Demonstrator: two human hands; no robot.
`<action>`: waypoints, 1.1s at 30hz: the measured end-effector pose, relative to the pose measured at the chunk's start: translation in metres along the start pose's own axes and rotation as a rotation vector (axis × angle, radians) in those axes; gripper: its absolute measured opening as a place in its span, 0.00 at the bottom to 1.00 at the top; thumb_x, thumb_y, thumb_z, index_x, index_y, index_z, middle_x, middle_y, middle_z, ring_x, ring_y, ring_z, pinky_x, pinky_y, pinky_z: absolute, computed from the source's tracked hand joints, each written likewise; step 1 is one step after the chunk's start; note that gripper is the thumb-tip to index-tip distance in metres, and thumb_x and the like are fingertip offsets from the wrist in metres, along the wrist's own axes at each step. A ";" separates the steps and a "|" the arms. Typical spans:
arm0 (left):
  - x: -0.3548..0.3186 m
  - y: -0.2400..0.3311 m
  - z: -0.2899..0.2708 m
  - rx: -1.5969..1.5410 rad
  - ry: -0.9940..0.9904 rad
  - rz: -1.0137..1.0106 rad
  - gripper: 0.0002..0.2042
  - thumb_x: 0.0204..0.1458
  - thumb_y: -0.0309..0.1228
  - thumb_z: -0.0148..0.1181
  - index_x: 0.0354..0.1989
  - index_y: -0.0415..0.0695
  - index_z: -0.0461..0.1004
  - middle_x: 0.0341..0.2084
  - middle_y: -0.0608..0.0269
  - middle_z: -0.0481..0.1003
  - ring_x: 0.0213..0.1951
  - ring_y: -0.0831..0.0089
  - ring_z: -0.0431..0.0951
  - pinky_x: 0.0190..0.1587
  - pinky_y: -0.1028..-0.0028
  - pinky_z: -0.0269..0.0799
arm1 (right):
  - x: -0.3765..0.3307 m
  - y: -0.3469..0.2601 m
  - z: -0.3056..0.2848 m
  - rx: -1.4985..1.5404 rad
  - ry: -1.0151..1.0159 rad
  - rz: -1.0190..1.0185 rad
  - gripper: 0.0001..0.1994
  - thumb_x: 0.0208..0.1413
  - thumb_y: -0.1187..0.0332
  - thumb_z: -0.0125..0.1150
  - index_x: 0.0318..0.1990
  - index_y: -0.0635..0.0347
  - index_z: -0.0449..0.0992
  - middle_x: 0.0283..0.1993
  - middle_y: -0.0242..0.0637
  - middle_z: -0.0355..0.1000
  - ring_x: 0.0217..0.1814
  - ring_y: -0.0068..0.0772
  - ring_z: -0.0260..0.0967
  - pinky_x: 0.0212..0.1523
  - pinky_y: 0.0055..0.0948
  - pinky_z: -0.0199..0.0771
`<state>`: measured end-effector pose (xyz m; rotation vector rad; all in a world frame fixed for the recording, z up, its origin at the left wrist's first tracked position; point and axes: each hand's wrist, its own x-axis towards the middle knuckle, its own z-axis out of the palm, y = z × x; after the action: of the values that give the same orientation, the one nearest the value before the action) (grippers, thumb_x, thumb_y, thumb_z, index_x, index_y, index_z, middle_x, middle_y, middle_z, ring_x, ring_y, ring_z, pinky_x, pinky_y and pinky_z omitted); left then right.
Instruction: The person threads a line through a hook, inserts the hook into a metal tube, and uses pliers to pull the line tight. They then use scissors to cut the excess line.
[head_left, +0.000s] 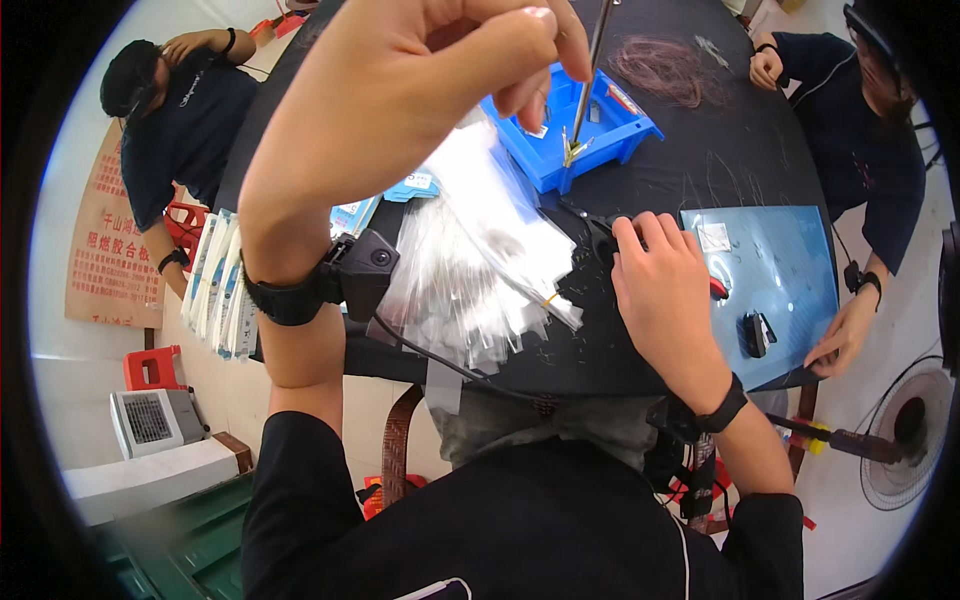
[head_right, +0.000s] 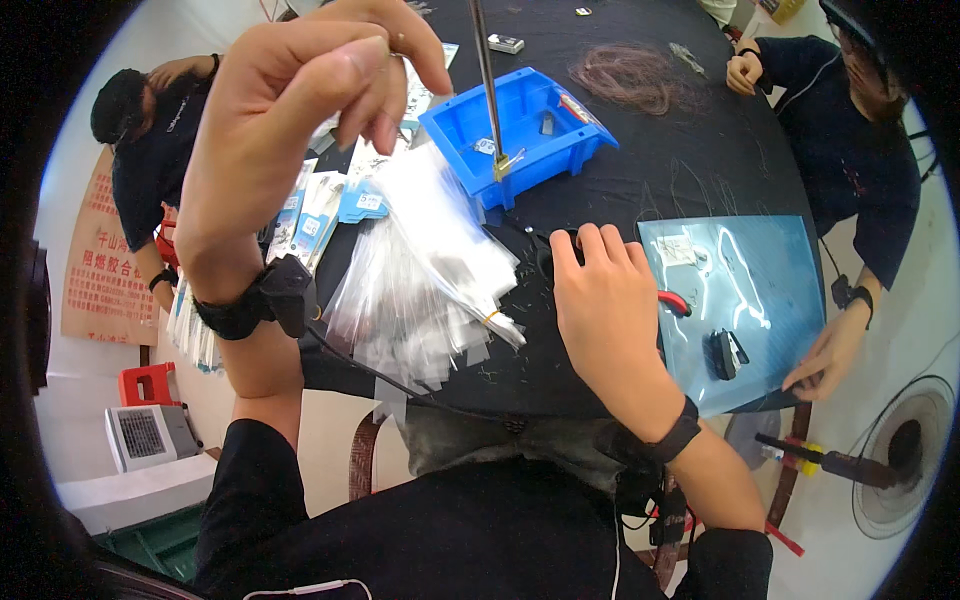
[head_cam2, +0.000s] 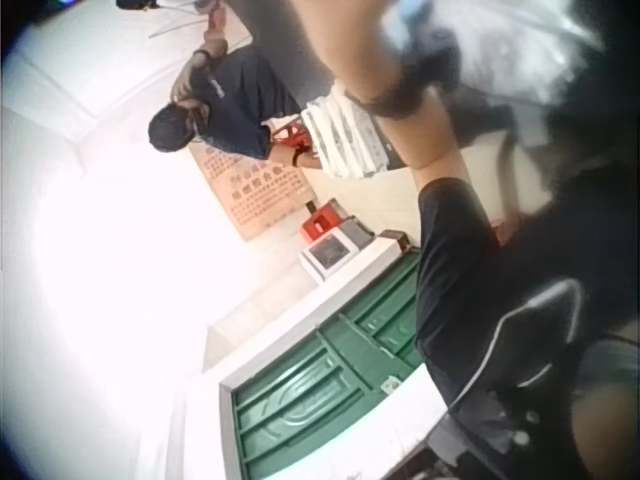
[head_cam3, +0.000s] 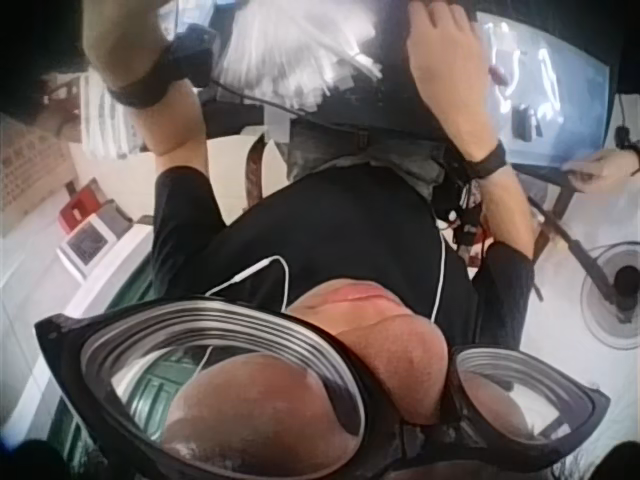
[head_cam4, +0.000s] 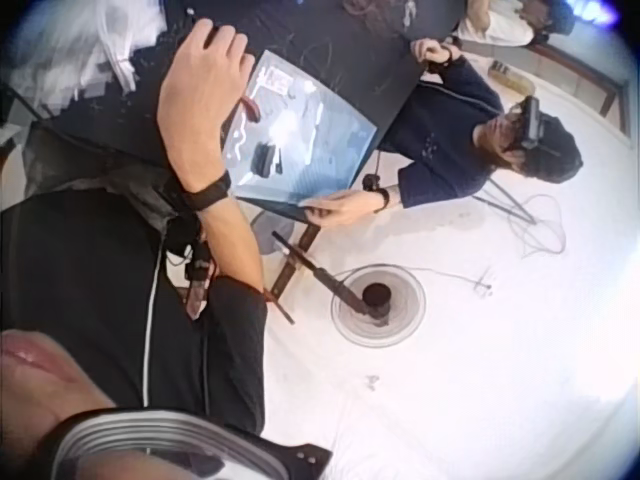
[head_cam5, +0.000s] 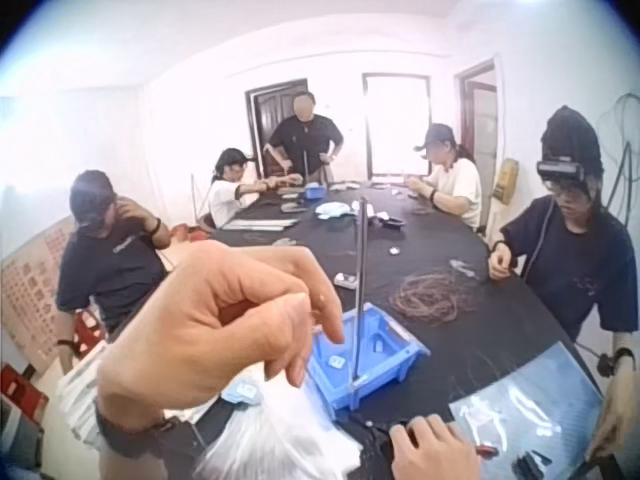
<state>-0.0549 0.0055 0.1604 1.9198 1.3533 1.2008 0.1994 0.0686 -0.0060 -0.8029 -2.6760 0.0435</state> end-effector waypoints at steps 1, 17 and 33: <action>0.000 -0.002 0.000 0.044 -0.011 0.024 0.19 0.66 0.29 0.51 0.21 0.35 0.77 0.38 0.48 0.81 0.30 0.75 0.79 0.34 0.75 0.73 | 0.001 -0.002 0.003 -0.030 -0.007 0.008 0.15 0.54 0.74 0.69 0.49 0.60 0.75 0.43 0.40 0.72 0.50 0.44 0.71 0.50 0.42 0.71; 0.003 -0.015 0.008 -0.225 -0.083 -0.036 0.26 0.70 0.34 0.46 0.16 0.36 0.73 0.32 0.48 0.79 0.25 0.75 0.76 0.33 0.74 0.76 | -0.003 0.011 -0.026 0.211 0.169 0.127 0.16 0.42 0.76 0.72 0.39 0.58 0.72 0.34 0.36 0.73 0.40 0.44 0.74 0.41 0.43 0.75; 0.000 -0.013 0.009 -0.343 -0.134 -0.140 0.24 0.69 0.35 0.49 0.16 0.40 0.69 0.27 0.54 0.75 0.18 0.81 0.69 0.26 0.79 0.68 | -0.011 0.020 -0.042 2.089 -0.102 0.522 0.34 0.65 0.60 0.71 0.72 0.62 0.64 0.46 0.43 0.77 0.53 0.44 0.81 0.47 0.33 0.87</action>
<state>-0.0532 0.0116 0.1453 1.6072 1.1106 1.1306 0.2323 0.0766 0.0271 -0.5012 -1.0192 2.3075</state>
